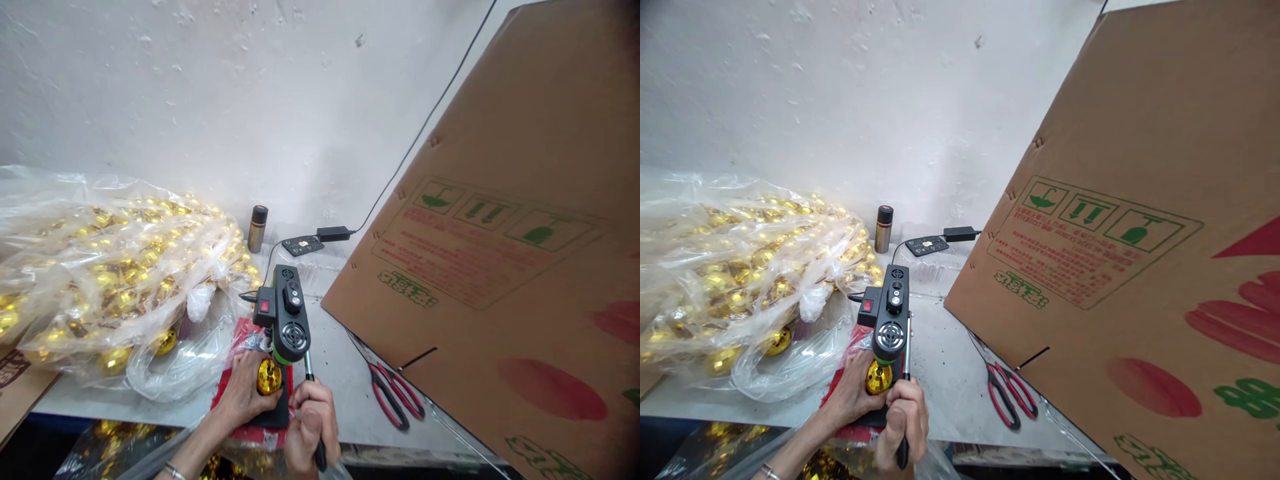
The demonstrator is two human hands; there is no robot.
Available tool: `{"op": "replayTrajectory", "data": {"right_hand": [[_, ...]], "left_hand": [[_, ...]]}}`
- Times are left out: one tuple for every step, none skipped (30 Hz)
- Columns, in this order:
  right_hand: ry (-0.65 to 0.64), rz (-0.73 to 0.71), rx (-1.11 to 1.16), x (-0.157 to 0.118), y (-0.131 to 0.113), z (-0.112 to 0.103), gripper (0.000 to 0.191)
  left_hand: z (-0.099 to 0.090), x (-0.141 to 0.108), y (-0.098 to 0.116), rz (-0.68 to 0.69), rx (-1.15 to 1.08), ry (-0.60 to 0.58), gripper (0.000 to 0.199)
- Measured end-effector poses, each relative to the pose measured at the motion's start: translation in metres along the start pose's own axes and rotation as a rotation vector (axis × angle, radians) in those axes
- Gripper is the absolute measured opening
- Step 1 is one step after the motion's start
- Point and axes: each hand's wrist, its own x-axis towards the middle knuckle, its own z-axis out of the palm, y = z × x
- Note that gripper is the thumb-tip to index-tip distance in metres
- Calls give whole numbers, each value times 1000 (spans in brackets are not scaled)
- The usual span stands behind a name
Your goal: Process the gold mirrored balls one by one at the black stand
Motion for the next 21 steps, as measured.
{"op": "replayTrajectory", "data": {"right_hand": [[-5, 0, -2, -3, 2, -1, 36], [-12, -7, -1, -7, 5, -2, 37], [-26, -15, 0, -10, 7, -4, 37], [-52, -23, -2, -14, 9, -5, 37], [-77, -28, -7, -18, 10, -7, 37], [-96, -27, -13, -21, 12, -8, 36], [-109, -18, -20, -24, 13, -10, 36], [-113, -10, -30, -27, 14, -11, 35], [-113, -5, -41, -29, 15, -11, 35], [-108, -8, -50, -30, 17, -12, 36], [-111, -17, -56, -31, 18, -12, 35], [-124, -33, -60, -31, 19, -13, 35], [-138, -50, -59, -31, 20, -13, 35], [-153, -60, -55, -31, 20, -14, 34], [-165, -60, -47, -29, 19, -14, 34], [-173, -59, -41, -26, 17, -15, 34], [-171, -45, -33, -21, 12, -15, 34], [-163, -10, -18, -14, 6, -16, 34], [-153, 41, -1, -4, -1, -16, 34], [-134, 114, 24, 8, -9, -15, 34], [-138, 202, 48, 21, -18, -15, 33]], "left_hand": [[-1, 0, 1, -3, -3, -3, 38], [-1, 0, 1, -6, -6, -7, 38], [-2, 1, 1, -7, -10, -12, 38], [-2, 1, 1, -8, -16, -16, 38], [-2, 1, 0, -7, -21, -20, 39], [-2, 1, -1, -7, -24, -21, 40], [-2, 1, -2, -6, -26, -19, 40], [-1, 1, -3, -4, -27, -13, 41], [-1, 1, -3, -2, -26, -5, 41], [0, 1, -4, 2, -24, 2, 40], [0, 1, -5, 8, -22, 7, 39], [1, 0, -6, 14, -20, 9, 39], [1, 0, -6, 18, -19, 9, 39], [2, 0, -6, 19, -17, 7, 40], [2, 1, -6, 17, -14, 5, 41], [3, 1, -6, 14, -10, 5, 42], [3, 1, -6, 9, -2, 8, 43], [3, 2, -6, 7, 7, 14, 43], [4, 3, -6, 9, 17, 22, 43], [4, 3, -6, 16, 24, 33, 42], [4, 2, -7, 27, 29, 46, 43]]}}
